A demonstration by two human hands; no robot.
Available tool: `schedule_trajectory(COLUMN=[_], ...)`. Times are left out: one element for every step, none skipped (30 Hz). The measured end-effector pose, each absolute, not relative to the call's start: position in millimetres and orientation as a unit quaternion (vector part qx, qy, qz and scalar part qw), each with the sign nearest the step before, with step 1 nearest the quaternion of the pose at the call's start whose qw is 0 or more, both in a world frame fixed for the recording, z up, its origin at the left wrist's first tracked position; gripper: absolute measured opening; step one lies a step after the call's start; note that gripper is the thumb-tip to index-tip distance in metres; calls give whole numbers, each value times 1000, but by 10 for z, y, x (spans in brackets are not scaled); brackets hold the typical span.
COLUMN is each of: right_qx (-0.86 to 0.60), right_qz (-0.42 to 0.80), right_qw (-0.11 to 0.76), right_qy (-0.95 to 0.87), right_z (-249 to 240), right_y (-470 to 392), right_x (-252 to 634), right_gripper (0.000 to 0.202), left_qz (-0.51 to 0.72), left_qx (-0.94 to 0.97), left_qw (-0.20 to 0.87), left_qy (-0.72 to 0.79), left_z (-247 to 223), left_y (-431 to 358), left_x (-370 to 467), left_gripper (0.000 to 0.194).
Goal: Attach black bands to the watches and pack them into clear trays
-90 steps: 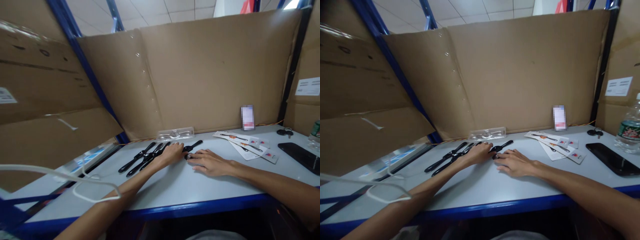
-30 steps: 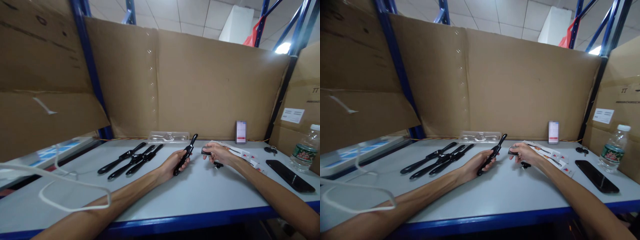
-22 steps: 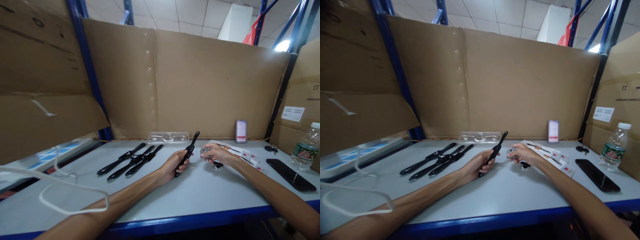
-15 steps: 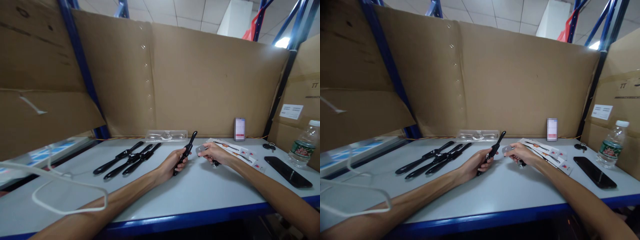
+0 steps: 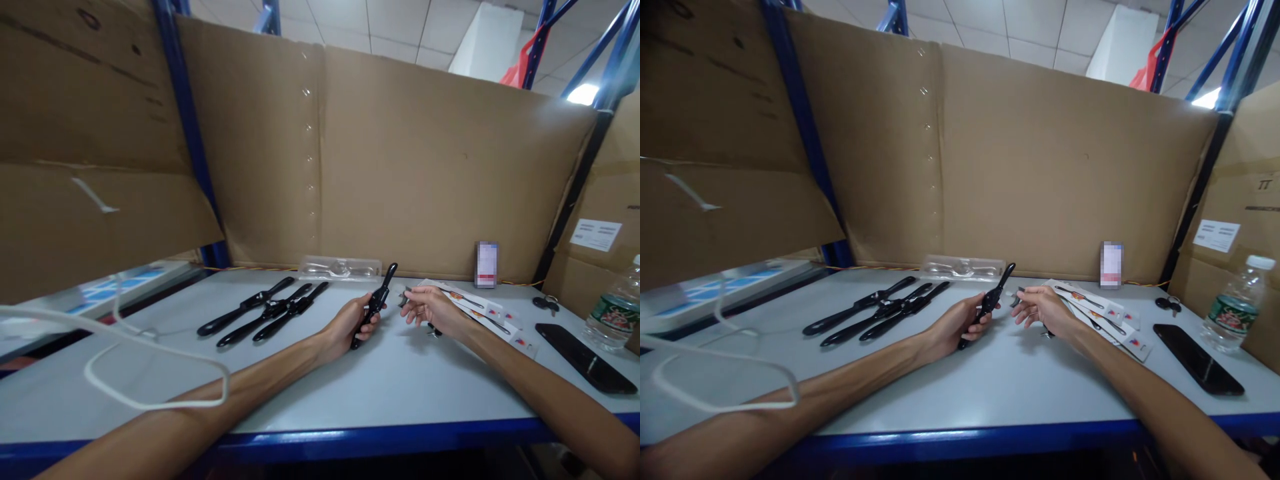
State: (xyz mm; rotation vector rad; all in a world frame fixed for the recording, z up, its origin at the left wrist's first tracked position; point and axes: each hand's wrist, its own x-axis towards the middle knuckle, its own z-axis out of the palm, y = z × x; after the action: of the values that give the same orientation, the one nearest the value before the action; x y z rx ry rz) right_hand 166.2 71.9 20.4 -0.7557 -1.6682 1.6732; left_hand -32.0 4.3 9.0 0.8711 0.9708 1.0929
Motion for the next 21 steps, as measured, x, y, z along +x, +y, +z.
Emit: schedule_trajectory(right_qx=[-284,-281,-278,-276,-274,-271,-268,-265,-261,-258,-256,-255,-257,-260,-263,-267,-272,-277,-281,-287,-296], right_qz=[646,652,657,660,663,666,668,670,674,678,682,687,691,694,694,694,692,687,679,666,651], right_qw=[333,339,343,346,348,350,350,348,344,340,339,340,344,352,362,371,379,387,395,402,409], right_qy=[-626,-617,-611,-607,-603,-601,-600,-600,-599,-598,-595,-589,-581,-572,-564,-556,-551,-549,-552,-559,-567], right_z=[216,226,234,241,247,253,260,268,276,286,295,302,308,312,313,312,306,298,286,270,253], right_y=[717,716,717,719,721,723,723,721,717,712,706,700,696,694,694,696,700,706,712,718,724], right_x=[1662,1662,1663,1666,1669,1674,1679,1685,1689,1692,1693,1691,1686,1680,1673,1665,1659,1653,1649,1647,1645], right_gripper=[34,32,30,28,25,21,18,14,15,19,23,26,25,23,22,23,24,24,24,22,18], left_qz=[482,481,481,480,479,479,479,479,479,479,480,481,483,486,487,487,486,484,482,481,482], left_qx=[384,383,381,380,380,382,385,387,389,392,397,402,408,415,422,429,436,443,450,454,456], left_qw=[660,661,661,662,662,661,660,659,657,653,649,643,636,629,622,616,610,605,602,602,604], left_qy=[430,431,432,433,434,433,432,432,433,436,438,440,441,443,445,447,450,451,451,447,442], left_z=[96,100,102,102,100,97,95,93,94,95,98,101,103,103,102,98,93,85,77,67,58], left_y=[39,36,36,36,38,40,42,42,41,39,35,31,27,23,21,19,19,19,20,22,24], left_x=[-318,-315,-314,-315,-316,-318,-320,-322,-322,-321,-319,-316,-312,-308,-304,-302,-300,-300,-302,-304,-308], left_gripper=[34,33,33,32,30,28,26,25,23,22,21,20,19,18,18,19,20,21,22,22,22])
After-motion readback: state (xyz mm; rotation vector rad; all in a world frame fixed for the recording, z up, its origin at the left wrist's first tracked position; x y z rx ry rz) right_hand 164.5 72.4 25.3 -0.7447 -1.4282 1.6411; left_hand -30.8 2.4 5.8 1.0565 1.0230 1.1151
